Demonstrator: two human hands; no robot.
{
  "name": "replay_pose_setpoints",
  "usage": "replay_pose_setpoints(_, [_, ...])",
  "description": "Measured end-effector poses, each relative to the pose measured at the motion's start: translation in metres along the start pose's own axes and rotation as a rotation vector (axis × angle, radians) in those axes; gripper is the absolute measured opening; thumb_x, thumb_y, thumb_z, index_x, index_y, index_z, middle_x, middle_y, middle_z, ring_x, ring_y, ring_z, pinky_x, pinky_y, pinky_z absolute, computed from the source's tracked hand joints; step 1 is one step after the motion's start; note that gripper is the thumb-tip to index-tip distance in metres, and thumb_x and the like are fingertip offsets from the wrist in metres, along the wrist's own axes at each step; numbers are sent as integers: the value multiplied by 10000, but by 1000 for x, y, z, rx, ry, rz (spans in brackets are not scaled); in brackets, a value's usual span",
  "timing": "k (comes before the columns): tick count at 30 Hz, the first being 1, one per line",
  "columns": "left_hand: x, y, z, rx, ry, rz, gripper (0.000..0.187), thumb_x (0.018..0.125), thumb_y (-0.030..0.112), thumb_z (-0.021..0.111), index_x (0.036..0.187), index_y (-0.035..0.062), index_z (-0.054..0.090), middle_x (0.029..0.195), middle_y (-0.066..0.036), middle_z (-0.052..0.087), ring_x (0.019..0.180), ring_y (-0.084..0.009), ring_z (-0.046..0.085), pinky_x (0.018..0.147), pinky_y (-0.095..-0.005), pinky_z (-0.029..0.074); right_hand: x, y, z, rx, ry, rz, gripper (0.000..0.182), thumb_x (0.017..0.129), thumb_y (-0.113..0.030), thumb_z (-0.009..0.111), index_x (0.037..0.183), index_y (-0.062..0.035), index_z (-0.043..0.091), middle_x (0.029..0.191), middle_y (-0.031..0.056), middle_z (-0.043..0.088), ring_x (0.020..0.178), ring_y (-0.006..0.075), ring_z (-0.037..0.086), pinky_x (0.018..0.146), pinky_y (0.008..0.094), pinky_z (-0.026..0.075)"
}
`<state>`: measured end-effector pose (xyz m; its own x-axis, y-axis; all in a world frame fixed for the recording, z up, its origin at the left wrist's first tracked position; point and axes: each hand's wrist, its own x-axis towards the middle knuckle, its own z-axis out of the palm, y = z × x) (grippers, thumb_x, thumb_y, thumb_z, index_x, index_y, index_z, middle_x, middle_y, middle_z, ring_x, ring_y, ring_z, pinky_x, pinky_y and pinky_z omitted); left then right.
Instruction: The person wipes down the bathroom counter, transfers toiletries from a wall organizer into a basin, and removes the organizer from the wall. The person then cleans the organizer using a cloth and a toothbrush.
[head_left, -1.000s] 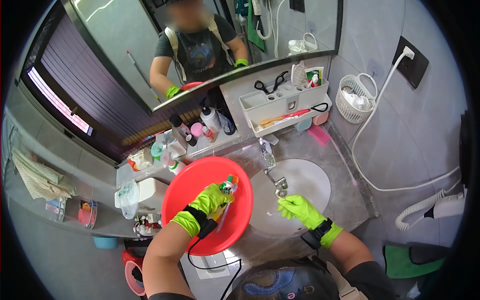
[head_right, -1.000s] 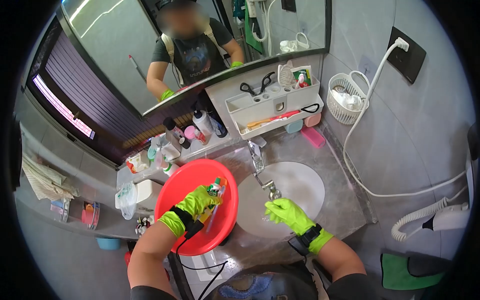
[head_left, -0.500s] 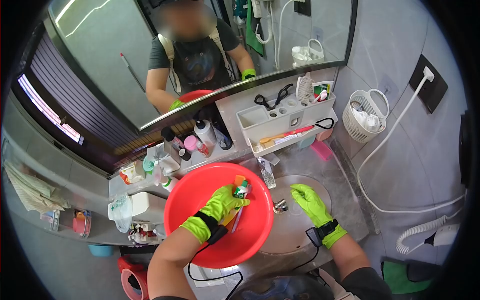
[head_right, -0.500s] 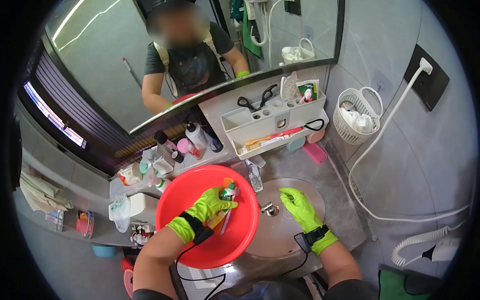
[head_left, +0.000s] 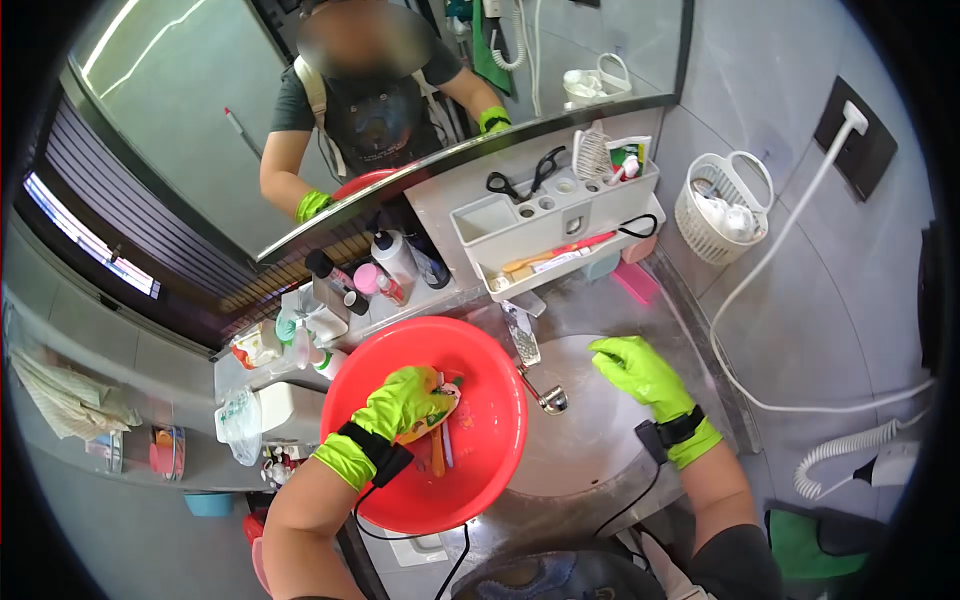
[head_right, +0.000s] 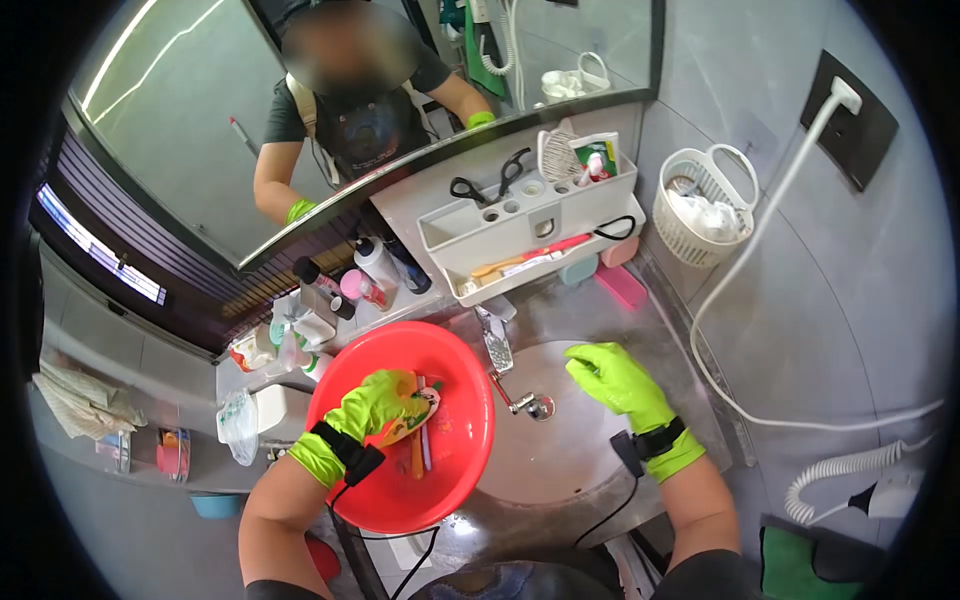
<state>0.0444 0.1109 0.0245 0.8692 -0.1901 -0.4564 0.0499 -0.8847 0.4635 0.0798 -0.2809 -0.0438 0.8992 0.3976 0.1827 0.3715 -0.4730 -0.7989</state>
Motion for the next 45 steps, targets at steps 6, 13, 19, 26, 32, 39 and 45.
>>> replay_pose_setpoints(6, [31, 83, -18, 243, 764, 710, 383, 873, 265, 758, 1183, 54, 681, 1022, -164, 713, 962, -373, 668, 834, -466, 536, -15, -36, -59, 30, 39, 175, 265, 934, -157, 684, 1130, 18, 718, 912, 140, 740, 764, 178, 659, 714, 333, 537])
replay_pose_setpoints(13, [112, 144, -8, 513, 738, 600, 546, 903, 463, 674, 1131, -32, 643, 973, -230, 687, 964, -408, 655, 837, -487, 527, -51, -21, -26, 102, -110, 59, 310, 940, -169, 670, 1175, 33, 687, 799, 170, 684, 689, 191, 608, 649, 348, 488])
replay_pose_setpoints(19, [132, 149, -12, 509, 663, 609, 547, 853, 476, 706, 1065, -28, 672, 916, -225, 666, 889, -401, 653, 760, -496, 533, -73, -7, -19, 57, -159, 145, 311, 952, -174, 660, 1188, 26, 686, 795, 180, 682, 692, 220, 616, 670, 358, 499])
replay_pose_setpoints(26, [123, 153, 5, 607, 814, 502, 414, 840, 387, 716, 1012, 12, 686, 964, -166, 665, 911, -366, 650, 704, -503, 516, -53, 13, -24, 188, -58, 186, 264, 944, -120, 674, 1165, 22, 692, 867, 153, 714, 754, 213, 649, 713, 343, 520])
replay_pose_setpoints(32, [127, 142, 7, 564, 821, 544, 317, 873, 310, 685, 1006, 26, 638, 880, -186, 656, 783, -389, 651, 661, -519, 507, 8, -15, -46, -63, 468, -197, 237, 904, 2, 692, 1132, -50, 730, 1232, 139, 660, 961, 238, 666, 814, 326, 539])
replay_pose_setpoints(39, [130, 148, -19, 435, 611, 547, 290, 883, 287, 679, 1007, 29, 632, 813, -190, 668, 740, -404, 661, 688, -530, 517, 79, 1, -58, -84, 536, -192, 234, 920, -34, 681, 1151, -28, 716, 1340, 159, 636, 1019, 265, 681, 840, 331, 541])
replay_pose_setpoints(45, [132, 147, -13, 504, 601, 545, 279, 894, 259, 669, 1034, 21, 633, 857, -193, 669, 779, -401, 661, 708, -518, 518, 93, 13, -64, 57, 513, -180, 189, 926, -28, 668, 1108, -11, 718, 1137, 125, 705, 976, 254, 688, 834, 329, 538])
